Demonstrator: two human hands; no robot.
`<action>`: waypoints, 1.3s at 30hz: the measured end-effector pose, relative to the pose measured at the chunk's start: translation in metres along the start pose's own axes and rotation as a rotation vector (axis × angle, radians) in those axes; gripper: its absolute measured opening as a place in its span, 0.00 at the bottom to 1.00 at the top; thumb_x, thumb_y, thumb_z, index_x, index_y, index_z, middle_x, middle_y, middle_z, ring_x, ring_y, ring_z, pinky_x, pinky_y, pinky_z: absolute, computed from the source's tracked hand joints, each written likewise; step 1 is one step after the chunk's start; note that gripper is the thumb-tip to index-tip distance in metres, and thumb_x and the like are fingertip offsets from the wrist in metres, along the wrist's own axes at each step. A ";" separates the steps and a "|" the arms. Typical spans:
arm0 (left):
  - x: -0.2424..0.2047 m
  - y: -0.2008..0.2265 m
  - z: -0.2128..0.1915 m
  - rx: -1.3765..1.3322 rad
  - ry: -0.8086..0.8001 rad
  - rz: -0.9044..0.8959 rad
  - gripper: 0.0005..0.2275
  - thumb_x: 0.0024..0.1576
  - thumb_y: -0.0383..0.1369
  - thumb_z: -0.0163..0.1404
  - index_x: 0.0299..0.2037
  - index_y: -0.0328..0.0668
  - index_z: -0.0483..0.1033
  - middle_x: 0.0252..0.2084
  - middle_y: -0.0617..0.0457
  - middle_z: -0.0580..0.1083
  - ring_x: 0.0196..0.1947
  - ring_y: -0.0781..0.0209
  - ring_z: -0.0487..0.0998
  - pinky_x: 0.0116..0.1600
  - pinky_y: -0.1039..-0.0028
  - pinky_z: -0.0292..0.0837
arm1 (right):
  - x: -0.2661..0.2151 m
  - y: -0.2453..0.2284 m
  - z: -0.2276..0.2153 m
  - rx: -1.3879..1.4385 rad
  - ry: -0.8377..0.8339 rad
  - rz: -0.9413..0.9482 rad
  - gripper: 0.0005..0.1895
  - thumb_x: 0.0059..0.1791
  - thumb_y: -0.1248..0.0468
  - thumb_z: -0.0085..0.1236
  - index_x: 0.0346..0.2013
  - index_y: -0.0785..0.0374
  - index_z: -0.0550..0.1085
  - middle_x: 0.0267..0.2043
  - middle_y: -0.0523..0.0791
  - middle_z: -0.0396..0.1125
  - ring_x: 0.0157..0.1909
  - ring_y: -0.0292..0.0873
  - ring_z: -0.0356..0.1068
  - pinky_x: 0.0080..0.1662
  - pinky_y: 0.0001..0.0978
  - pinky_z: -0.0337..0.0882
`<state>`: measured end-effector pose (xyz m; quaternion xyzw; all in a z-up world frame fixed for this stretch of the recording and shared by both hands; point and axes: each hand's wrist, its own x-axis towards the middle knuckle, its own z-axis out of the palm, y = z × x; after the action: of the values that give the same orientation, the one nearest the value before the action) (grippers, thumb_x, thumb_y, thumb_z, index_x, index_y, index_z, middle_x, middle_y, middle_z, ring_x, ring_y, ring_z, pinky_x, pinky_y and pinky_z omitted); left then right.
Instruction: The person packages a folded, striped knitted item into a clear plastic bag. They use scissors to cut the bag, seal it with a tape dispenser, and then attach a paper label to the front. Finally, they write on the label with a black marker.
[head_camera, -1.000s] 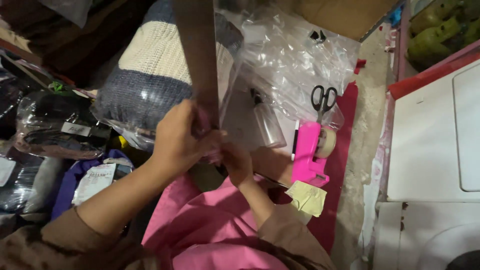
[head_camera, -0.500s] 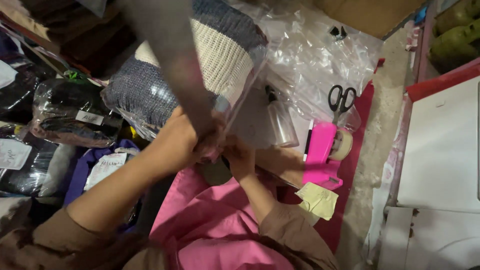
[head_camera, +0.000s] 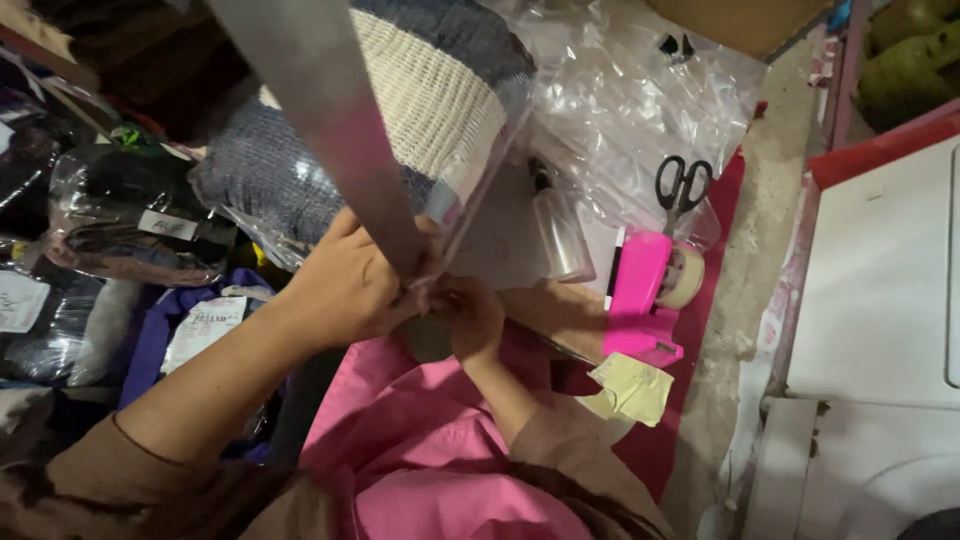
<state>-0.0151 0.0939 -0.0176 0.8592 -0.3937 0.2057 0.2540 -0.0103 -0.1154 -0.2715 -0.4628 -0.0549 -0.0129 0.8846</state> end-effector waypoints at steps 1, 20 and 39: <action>0.001 0.002 -0.002 0.000 -0.016 -0.023 0.18 0.45 0.36 0.60 0.45 0.43 0.75 0.54 0.50 0.73 0.54 0.48 0.72 0.62 0.54 0.58 | -0.001 0.003 -0.005 0.034 0.003 0.067 0.10 0.51 0.76 0.48 0.45 0.70 0.73 0.45 0.54 0.73 0.45 0.51 0.76 0.45 0.43 0.78; -0.005 0.001 0.006 -0.008 -0.055 -0.031 0.09 0.51 0.33 0.56 0.41 0.46 0.75 0.42 0.54 0.75 0.44 0.47 0.78 0.70 0.39 0.52 | -0.062 -0.195 -0.203 -1.011 0.739 -0.217 0.13 0.59 0.62 0.51 0.53 0.67 0.76 0.46 0.44 0.73 0.46 0.38 0.70 0.51 0.30 0.69; -0.008 -0.003 0.010 -0.007 -0.025 -0.035 0.08 0.49 0.31 0.56 0.38 0.44 0.74 0.42 0.52 0.76 0.43 0.47 0.78 0.69 0.38 0.53 | -0.106 -0.159 -0.197 -0.832 0.828 -0.432 0.14 0.55 0.66 0.61 0.27 0.74 0.79 0.61 0.49 0.69 0.59 0.43 0.69 0.59 0.32 0.67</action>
<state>-0.0164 0.0941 -0.0311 0.8676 -0.3823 0.1892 0.2558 -0.1111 -0.3705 -0.2642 -0.7036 0.2101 -0.3900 0.5556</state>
